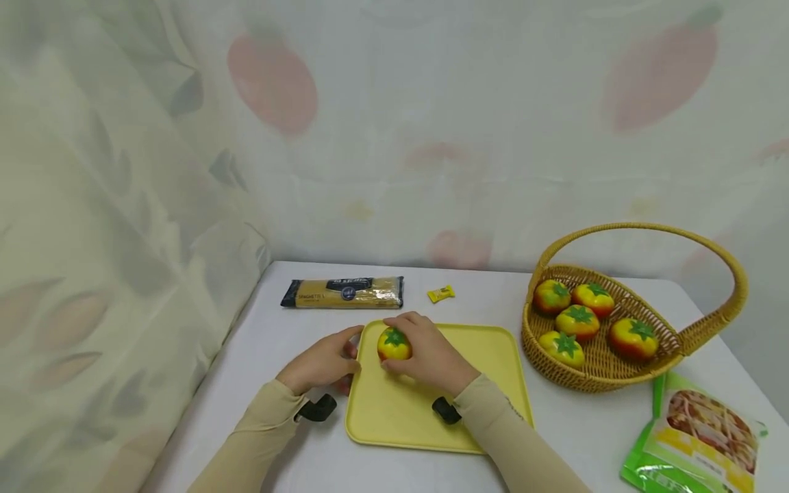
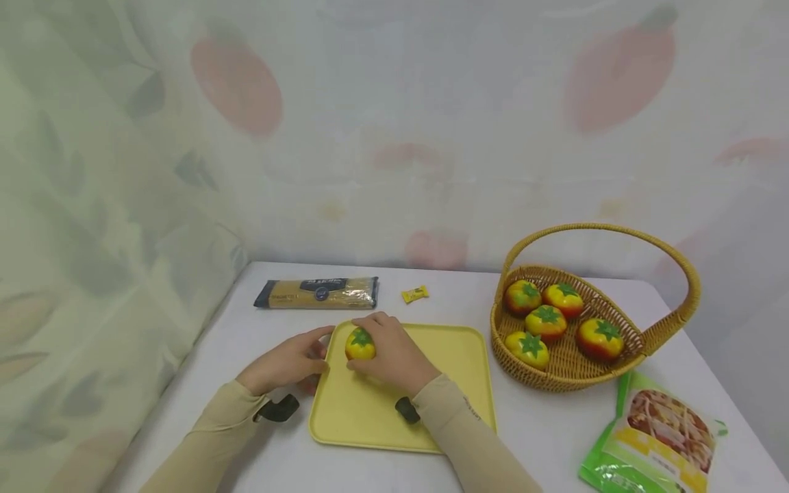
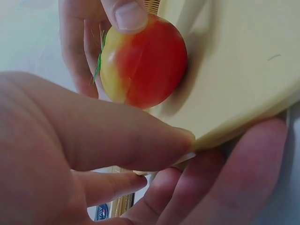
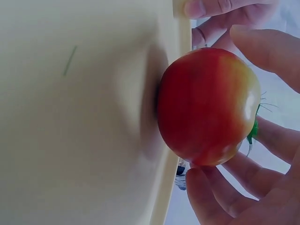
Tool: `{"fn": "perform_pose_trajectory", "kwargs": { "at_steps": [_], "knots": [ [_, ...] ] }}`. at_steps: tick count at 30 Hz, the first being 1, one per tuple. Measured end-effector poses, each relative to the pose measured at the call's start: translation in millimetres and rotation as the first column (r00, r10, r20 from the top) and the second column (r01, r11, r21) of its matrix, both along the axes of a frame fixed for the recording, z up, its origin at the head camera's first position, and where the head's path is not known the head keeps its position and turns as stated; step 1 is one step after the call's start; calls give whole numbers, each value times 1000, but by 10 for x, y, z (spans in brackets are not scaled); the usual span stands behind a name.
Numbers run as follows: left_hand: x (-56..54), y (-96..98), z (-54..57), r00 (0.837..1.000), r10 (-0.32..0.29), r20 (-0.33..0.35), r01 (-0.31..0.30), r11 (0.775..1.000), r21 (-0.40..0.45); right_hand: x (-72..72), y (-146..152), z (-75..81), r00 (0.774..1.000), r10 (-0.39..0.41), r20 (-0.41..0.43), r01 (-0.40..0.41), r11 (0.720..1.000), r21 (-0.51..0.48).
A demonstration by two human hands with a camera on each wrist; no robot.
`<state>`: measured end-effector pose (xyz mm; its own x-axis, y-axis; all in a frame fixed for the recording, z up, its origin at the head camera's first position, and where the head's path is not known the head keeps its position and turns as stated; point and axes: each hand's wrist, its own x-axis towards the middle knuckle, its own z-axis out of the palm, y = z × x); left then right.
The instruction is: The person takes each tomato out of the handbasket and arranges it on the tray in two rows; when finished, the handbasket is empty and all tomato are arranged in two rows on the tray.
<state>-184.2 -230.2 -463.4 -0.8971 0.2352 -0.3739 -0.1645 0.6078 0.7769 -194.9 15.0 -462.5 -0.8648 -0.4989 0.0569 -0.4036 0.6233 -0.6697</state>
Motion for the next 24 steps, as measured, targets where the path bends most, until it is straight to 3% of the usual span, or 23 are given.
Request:
{"fn": "perform_pose_trajectory", "kwargs": {
  "at_steps": [10,16,24],
  "knots": [
    [-14,28,0,1000,-9,-7,9,1000,-27,5,93,73,1000,-31,-5,31,1000,-2],
    [-58,89,-68,1000,-21,-19,21,1000,-20,74,422,302,994,-52,-91,49,998,-30],
    [-76,-30,-120,1000,-14,15,14,1000,2,271,1099,552,963,-79,-259,100,993,67]
  ]
}}
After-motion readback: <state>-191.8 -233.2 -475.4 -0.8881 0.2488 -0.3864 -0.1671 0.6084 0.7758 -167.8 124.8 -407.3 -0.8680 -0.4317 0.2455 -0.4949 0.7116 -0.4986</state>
